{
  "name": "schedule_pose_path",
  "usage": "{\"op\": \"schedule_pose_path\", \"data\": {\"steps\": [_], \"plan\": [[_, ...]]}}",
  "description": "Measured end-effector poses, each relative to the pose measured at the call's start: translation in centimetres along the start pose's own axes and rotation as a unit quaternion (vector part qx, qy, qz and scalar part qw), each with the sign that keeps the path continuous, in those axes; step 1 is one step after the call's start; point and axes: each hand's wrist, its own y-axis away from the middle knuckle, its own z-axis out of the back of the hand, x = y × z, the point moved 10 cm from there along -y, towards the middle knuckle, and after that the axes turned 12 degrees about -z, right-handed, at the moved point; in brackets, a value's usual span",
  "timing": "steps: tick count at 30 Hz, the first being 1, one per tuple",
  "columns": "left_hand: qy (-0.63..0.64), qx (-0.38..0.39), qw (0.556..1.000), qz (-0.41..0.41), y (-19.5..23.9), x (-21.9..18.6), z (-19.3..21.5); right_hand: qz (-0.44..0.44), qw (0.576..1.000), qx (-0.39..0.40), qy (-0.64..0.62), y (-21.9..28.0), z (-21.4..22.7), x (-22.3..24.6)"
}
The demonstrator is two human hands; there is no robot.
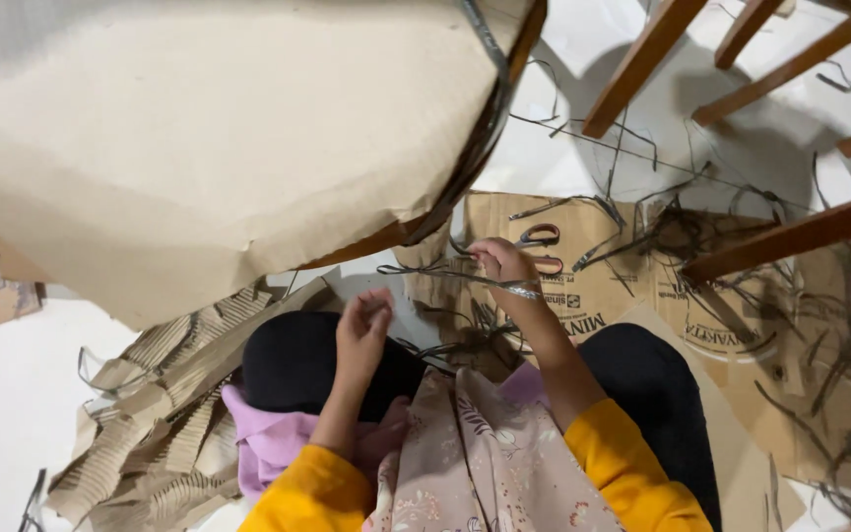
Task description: The person wraps the legs and seat of a wooden chair with cardboard, securing it by winding and tying black plastic strips around the material.
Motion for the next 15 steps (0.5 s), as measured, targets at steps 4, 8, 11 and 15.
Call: {"op": "schedule_pose_path", "data": {"steps": [4, 8, 11, 15], "plan": [[-0.213, -0.049, 0.94, -0.262, -2.7, -4.9, 1.0, 0.065, 0.995, 0.041, 0.058, -2.0, -2.8, 0.6], [-0.412, 0.049, 0.857, -0.304, -4.0, -7.2, -3.3, 0.064, 0.983, 0.1, 0.137, -3.1, -6.6, 1.9], [-0.534, 0.11, 0.785, -0.294, -3.6, -4.3, -4.9, 0.035, 0.987, 0.126, 0.09, -3.8, -8.8, -0.4], [-0.578, 0.09, 0.745, -0.319, -4.2, -2.5, -3.7, -0.003, 0.983, 0.157, 0.097, -3.2, -9.4, -1.5]]}}
